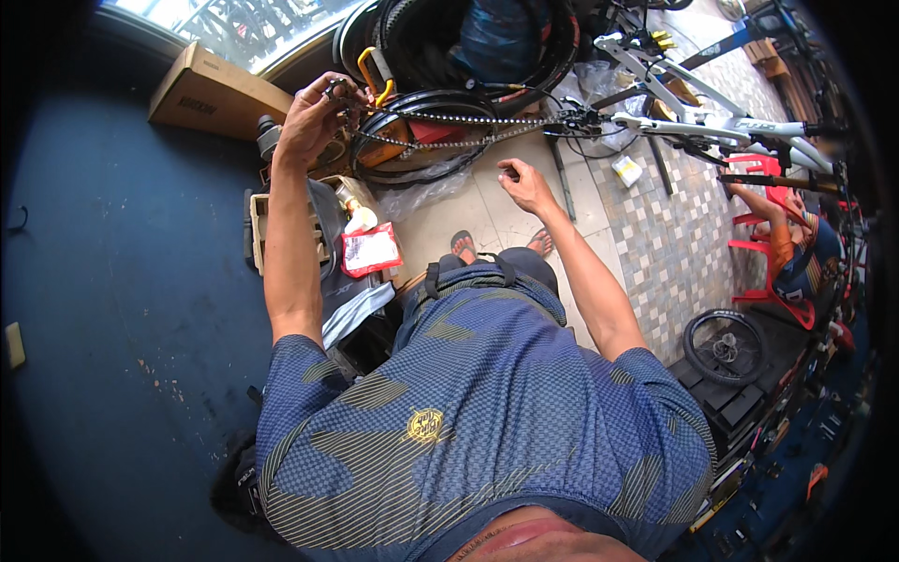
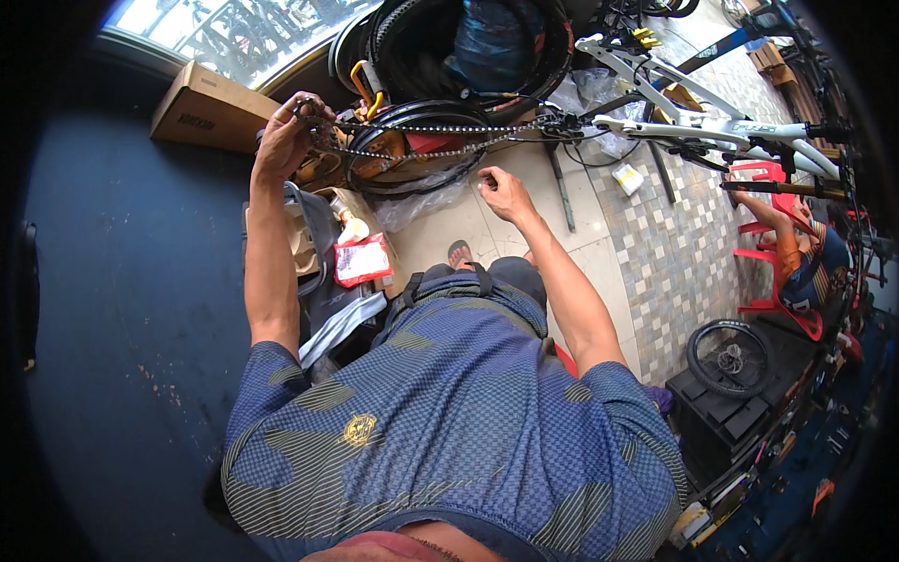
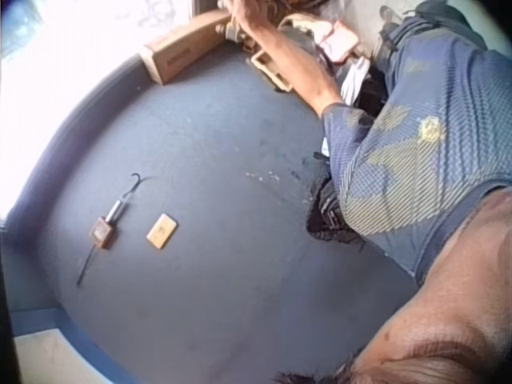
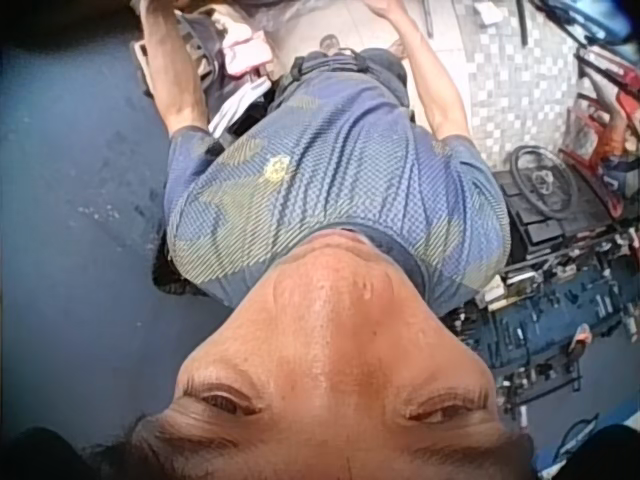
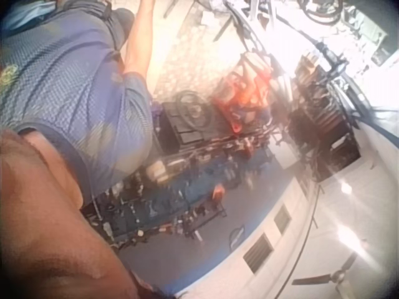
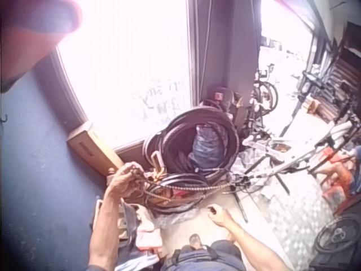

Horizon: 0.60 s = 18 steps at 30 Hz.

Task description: The person installs a seat post clamp on a white bicycle frame using an Allen key, then wipes hands with a cloth, and finally handles a bicycle chain by threading it through the rear derailleur and around the chainring.

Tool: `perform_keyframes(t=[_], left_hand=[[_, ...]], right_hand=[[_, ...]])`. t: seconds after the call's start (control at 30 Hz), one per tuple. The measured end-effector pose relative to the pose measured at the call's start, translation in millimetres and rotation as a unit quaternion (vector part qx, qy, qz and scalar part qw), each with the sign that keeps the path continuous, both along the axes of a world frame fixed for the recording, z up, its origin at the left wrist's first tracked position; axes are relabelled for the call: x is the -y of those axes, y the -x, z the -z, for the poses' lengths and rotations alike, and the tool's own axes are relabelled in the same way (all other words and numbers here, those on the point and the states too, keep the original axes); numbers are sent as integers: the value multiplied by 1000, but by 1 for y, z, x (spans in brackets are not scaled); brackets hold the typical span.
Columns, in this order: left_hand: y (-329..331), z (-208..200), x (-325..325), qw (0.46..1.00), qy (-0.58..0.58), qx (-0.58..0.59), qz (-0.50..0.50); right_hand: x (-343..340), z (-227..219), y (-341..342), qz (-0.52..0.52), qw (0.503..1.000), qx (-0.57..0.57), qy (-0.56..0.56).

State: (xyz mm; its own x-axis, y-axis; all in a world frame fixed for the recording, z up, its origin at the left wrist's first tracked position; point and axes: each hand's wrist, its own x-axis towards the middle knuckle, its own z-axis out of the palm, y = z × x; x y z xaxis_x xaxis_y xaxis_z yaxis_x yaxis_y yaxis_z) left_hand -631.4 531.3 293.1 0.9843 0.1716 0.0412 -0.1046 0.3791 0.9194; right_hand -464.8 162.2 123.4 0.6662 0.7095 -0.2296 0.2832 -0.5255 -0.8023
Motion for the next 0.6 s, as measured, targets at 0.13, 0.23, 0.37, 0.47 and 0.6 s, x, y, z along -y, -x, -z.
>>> perform_keyframes(t=[0.13,0.23,0.37,0.47,0.6], left_hand=[[0,4,3,1000,3,-7,-8],[-3,5,5,1000,12,-9,-4],[-4,7,7,1000,20,-6,-4],[-6,6,10,1000,19,2,-4],[-8,2,13,1000,10,2,-3]], right_hand=[[-9,-2,7,-5,1000,-14,-14],[-12,-2,10,-29,999,-23,-15],[-15,-3,17,-57,998,-23,-12],[-15,-3,20,-67,998,-10,-15],[-18,-3,23,-65,998,-7,-15]])
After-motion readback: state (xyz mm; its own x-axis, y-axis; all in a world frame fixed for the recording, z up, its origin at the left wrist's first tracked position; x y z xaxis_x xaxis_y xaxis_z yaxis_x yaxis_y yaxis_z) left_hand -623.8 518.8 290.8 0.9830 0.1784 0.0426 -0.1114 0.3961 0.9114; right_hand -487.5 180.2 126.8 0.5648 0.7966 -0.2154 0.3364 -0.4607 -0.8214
